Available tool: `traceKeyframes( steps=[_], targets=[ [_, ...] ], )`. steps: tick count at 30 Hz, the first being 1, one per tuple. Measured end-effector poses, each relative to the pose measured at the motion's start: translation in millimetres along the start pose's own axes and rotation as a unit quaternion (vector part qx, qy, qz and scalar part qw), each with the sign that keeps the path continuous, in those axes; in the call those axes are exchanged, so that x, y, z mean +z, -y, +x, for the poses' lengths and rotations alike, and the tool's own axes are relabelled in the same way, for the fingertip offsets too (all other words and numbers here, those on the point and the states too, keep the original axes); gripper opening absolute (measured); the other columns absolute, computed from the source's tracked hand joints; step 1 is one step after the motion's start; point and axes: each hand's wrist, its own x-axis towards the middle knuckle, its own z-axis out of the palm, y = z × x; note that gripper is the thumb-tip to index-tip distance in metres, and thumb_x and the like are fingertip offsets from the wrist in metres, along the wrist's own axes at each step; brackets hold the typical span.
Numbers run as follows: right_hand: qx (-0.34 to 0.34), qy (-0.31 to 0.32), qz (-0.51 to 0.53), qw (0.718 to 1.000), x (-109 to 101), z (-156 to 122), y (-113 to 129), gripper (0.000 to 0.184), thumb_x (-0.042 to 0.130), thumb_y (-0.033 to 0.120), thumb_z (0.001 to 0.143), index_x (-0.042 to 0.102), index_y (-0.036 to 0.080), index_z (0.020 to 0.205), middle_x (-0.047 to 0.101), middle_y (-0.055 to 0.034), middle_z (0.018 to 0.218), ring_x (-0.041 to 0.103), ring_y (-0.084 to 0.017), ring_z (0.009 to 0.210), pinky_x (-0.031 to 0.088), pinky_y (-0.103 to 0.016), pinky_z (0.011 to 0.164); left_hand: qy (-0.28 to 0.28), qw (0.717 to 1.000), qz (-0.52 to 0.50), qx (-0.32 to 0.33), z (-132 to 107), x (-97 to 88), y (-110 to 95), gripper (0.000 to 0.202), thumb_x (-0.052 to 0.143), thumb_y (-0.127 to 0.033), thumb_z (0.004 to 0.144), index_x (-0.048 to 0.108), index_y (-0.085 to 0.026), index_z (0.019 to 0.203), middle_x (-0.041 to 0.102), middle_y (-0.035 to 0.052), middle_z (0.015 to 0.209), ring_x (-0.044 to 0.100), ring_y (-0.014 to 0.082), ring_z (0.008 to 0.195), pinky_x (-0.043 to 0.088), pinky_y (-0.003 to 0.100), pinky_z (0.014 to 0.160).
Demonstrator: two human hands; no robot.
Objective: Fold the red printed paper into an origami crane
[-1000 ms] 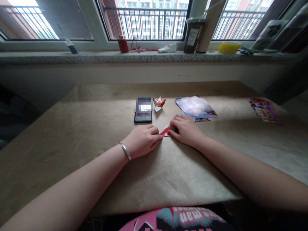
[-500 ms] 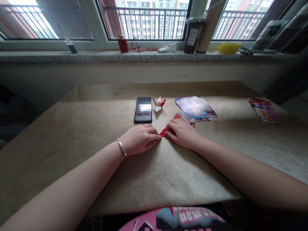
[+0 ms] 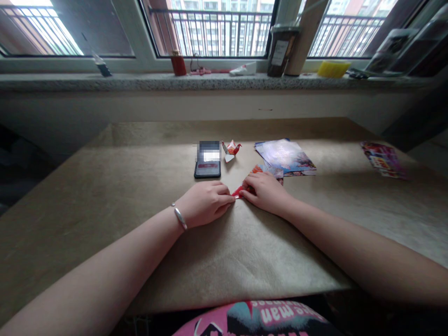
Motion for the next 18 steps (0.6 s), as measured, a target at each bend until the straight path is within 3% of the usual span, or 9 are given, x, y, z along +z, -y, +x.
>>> traceKeyframes(
  steps=[11,18],
  targets=[
    [0.002,0.001,-0.009,1.0,-0.3,1.6,2.0,0.017,0.053,0.034,0.083,0.056,0.019,0.074,0.064,-0.0046,0.083,0.055,-0.02,0.082,0.032,-0.033,0.075,0.004,0.999,0.041,-0.003,2.5,1.1,-3.8,0.025,0.042,-0.023,0.09,0.066,-0.017,0.093,0.062,0.006,0.081,0.055,0.0154,0.073,0.047,0.028,0.065],
    [0.0,-0.003,-0.005,1.0,0.6,0.2,0.7,0.018,0.053,0.036,0.083,0.056,0.019,0.075,0.065,-0.0033,0.083,0.055,-0.019,0.082,0.032,-0.032,0.075,0.035,0.997,0.071,-0.004,3.4,-2.7,-5.6,0.024,0.043,-0.022,0.09,0.065,-0.015,0.085,0.061,0.0057,0.078,0.055,0.0149,0.072,0.047,0.027,0.065]
  ],
)
